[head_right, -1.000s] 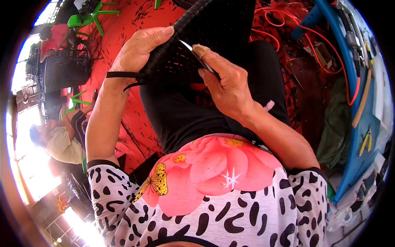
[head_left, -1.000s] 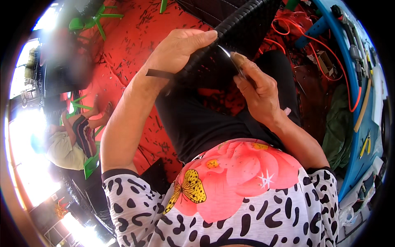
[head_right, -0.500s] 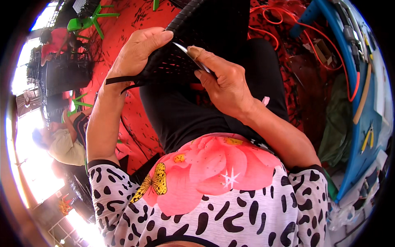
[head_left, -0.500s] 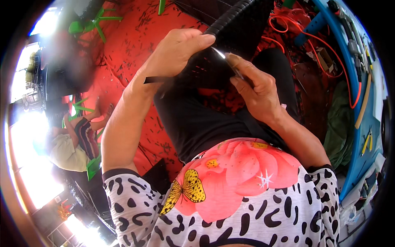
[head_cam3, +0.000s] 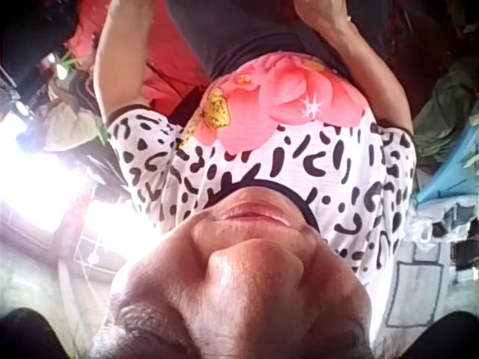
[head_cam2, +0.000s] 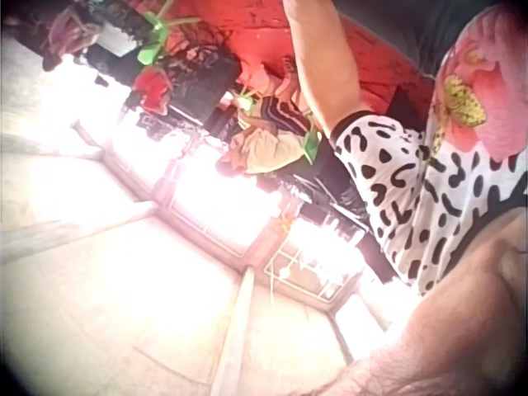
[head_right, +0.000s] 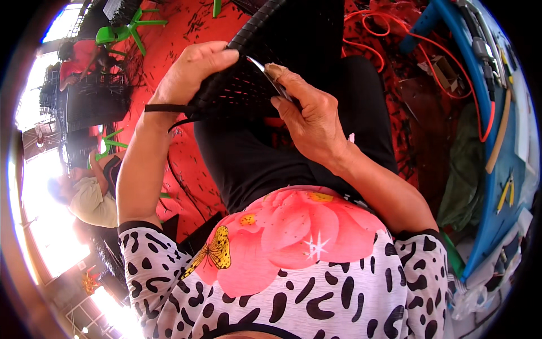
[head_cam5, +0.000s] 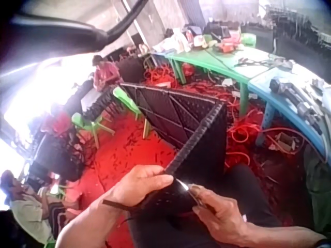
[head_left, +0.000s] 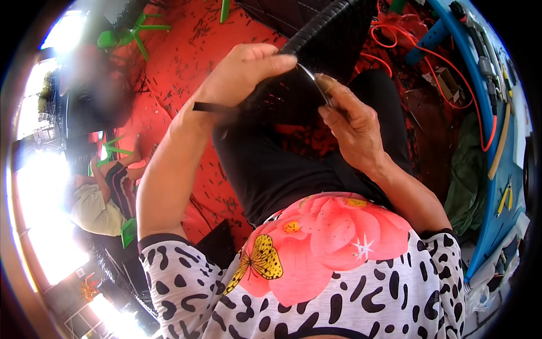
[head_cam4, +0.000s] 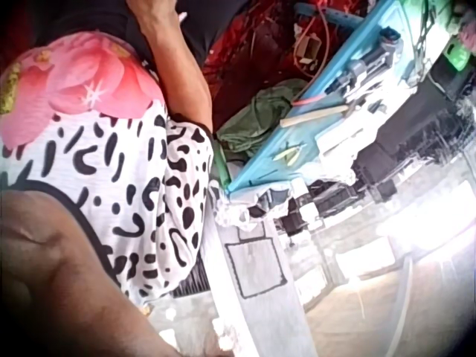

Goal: The person attaches a black strip to the corner and edges of a wicker furniture piece, using a pneumatic stapler to secure it and pliers to adjust the fit. They then use a knife to trim the excess material.

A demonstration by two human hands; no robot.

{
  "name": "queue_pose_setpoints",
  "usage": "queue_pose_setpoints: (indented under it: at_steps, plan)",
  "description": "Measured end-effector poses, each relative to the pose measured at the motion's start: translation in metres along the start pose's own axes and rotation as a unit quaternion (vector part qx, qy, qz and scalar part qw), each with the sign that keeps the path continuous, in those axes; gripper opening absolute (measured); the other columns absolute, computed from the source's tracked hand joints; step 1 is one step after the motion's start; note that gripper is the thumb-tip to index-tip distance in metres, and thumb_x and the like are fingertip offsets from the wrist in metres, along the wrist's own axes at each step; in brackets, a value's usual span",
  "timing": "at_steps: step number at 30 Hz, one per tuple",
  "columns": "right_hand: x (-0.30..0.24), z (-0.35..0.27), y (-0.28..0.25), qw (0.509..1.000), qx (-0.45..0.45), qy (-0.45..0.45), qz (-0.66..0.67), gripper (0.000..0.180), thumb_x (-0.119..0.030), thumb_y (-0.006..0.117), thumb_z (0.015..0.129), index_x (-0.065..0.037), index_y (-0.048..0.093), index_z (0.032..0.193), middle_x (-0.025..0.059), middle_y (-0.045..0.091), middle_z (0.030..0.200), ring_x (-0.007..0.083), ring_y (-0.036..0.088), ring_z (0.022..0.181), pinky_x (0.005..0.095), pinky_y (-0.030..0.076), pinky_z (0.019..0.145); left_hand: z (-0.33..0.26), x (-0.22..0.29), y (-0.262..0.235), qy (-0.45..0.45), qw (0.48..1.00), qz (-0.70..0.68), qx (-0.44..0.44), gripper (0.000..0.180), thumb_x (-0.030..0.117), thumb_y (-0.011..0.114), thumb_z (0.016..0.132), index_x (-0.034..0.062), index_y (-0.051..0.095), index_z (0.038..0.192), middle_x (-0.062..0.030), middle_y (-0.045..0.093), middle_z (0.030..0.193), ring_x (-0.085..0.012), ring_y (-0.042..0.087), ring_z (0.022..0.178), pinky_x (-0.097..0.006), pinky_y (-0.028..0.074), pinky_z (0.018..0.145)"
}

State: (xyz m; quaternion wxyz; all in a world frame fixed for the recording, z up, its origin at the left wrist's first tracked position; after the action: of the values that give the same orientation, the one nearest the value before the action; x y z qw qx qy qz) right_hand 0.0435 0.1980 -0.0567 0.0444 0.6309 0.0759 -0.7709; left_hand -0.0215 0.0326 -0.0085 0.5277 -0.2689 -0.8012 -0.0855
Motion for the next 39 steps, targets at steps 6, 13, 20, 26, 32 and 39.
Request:
queue_pose_setpoints:
  at_steps: [6, 13, 20, 26, 32, 39]
  plan:
    - [-0.002, 0.008, -0.004, 0.999, 0.014, -0.029, -0.018, 0.036, 0.008, 0.053, 0.078, 0.003, 0.052, 0.114, 0.0157, 0.056, 0.115, 0.0223, 0.055, 0.108, 0.0264, 0.043, 0.088, 0.01, 0.014, 0.005, 0.004, 0.998, 0.049, 0.027, 0.037, 0.035, 0.049, 0.09, 0.0011, 0.061, 0.083, 0.0023, 0.058, 0.073, -0.0041, 0.052, 0.065, -0.02, 0.043, 0.061]
    - [-0.005, 0.01, -0.008, 0.998, -0.006, -0.038, -0.051, 0.037, 0.007, 0.054, 0.078, 0.002, 0.052, 0.115, 0.0159, 0.059, 0.111, 0.0223, 0.058, 0.103, 0.0265, 0.045, 0.085, 0.014, 0.005, 0.0, 0.052, 0.989, 0.123, 0.056, 0.027, 0.027, 0.053, 0.089, 0.0023, 0.058, 0.078, 0.0056, 0.053, 0.067, -0.0005, 0.047, 0.059, -0.018, 0.04, 0.054]
    - [0.003, 0.009, -0.012, 0.999, -0.02, 0.025, -0.013, 0.04, 0.005, 0.057, 0.077, -0.002, 0.052, 0.116, 0.0075, 0.06, 0.091, 0.0104, 0.053, 0.07, 0.0219, 0.044, 0.066, 0.012, 0.009, 0.004, 0.034, 0.994, 0.088, 0.058, 0.027, 0.027, 0.053, 0.089, 0.003, 0.057, 0.077, 0.0058, 0.053, 0.066, -0.001, 0.047, 0.059, -0.018, 0.039, 0.053]
    - [0.008, 0.007, -0.014, 0.998, 0.0, 0.044, 0.046, 0.042, 0.005, 0.056, 0.078, -0.004, 0.052, 0.118, -0.0003, 0.051, 0.077, 0.006, 0.038, 0.059, 0.0201, 0.037, 0.056, 0.025, 0.02, 0.008, 0.084, 0.975, 0.193, 0.064, 0.032, 0.031, 0.053, 0.088, 0.0045, 0.051, 0.07, 0.0081, 0.044, 0.062, -0.0006, 0.04, 0.059, -0.02, 0.035, 0.052]
    - [0.019, 0.007, -0.035, 0.994, 0.028, 0.068, 0.078, 0.042, 0.006, 0.055, 0.078, -0.004, 0.052, 0.118, -0.005, 0.048, 0.075, 0.0039, 0.038, 0.059, 0.0181, 0.035, 0.054, 0.02, 0.016, 0.003, 0.114, 0.954, 0.258, 0.098, 0.03, 0.027, 0.056, 0.086, 0.0036, 0.049, 0.069, 0.008, 0.037, 0.061, -0.0015, 0.036, 0.059, -0.022, 0.033, 0.05]
    - [0.083, -0.002, -0.105, 0.99, 0.121, 0.055, 0.04, 0.042, 0.004, 0.055, 0.081, -0.006, 0.05, 0.121, -0.008, 0.038, 0.067, 0.0009, 0.036, 0.057, 0.016, 0.03, 0.05, 0.027, 0.029, 0.01, 0.147, 0.951, 0.254, 0.097, 0.023, 0.023, 0.058, 0.084, 0.0003, 0.056, 0.08, 0.0068, 0.047, 0.063, -0.0013, 0.043, 0.062, -0.02, 0.036, 0.054]
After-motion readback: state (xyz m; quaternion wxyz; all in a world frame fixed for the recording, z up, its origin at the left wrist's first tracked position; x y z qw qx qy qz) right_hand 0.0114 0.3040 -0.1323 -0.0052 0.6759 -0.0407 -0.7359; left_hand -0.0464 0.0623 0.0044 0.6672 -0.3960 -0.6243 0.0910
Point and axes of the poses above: each hand's wrist, its own z-axis towards the middle knuckle, its own y-axis out of the palm, x = y × z, the point moved 4 cm from there along z, towards the middle knuckle
